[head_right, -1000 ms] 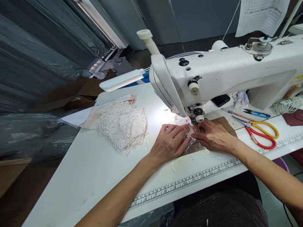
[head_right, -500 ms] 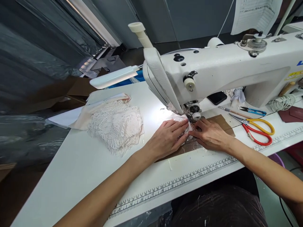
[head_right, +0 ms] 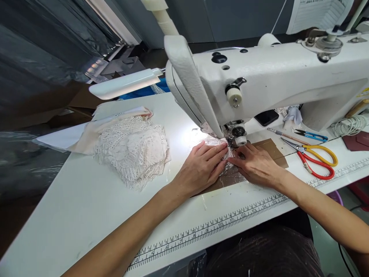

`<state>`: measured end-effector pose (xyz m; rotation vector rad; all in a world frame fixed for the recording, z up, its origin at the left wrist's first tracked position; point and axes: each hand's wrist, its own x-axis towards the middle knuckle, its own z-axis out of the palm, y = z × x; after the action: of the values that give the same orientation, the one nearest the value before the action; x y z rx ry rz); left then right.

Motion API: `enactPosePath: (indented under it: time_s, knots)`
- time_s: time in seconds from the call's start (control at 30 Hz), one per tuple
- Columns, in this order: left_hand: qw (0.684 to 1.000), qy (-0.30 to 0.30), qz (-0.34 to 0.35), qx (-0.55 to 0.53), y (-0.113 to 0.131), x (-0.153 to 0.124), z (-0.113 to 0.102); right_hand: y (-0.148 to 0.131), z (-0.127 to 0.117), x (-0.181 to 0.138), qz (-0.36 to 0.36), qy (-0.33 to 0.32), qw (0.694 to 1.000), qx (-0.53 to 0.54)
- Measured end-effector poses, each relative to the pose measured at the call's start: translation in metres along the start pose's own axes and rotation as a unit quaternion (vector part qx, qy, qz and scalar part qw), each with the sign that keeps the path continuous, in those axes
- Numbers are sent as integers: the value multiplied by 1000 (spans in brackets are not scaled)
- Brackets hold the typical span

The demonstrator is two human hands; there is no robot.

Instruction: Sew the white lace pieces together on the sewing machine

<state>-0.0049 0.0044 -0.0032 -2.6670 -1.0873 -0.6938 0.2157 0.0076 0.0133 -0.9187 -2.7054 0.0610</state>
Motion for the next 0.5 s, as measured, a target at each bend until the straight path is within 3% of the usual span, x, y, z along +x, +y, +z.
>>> enactPosePath:
  time_s: [0.5]
  knots:
    - [999,-31,11,5,-1,1,-6,-3,2,0,6,2,1000,11]
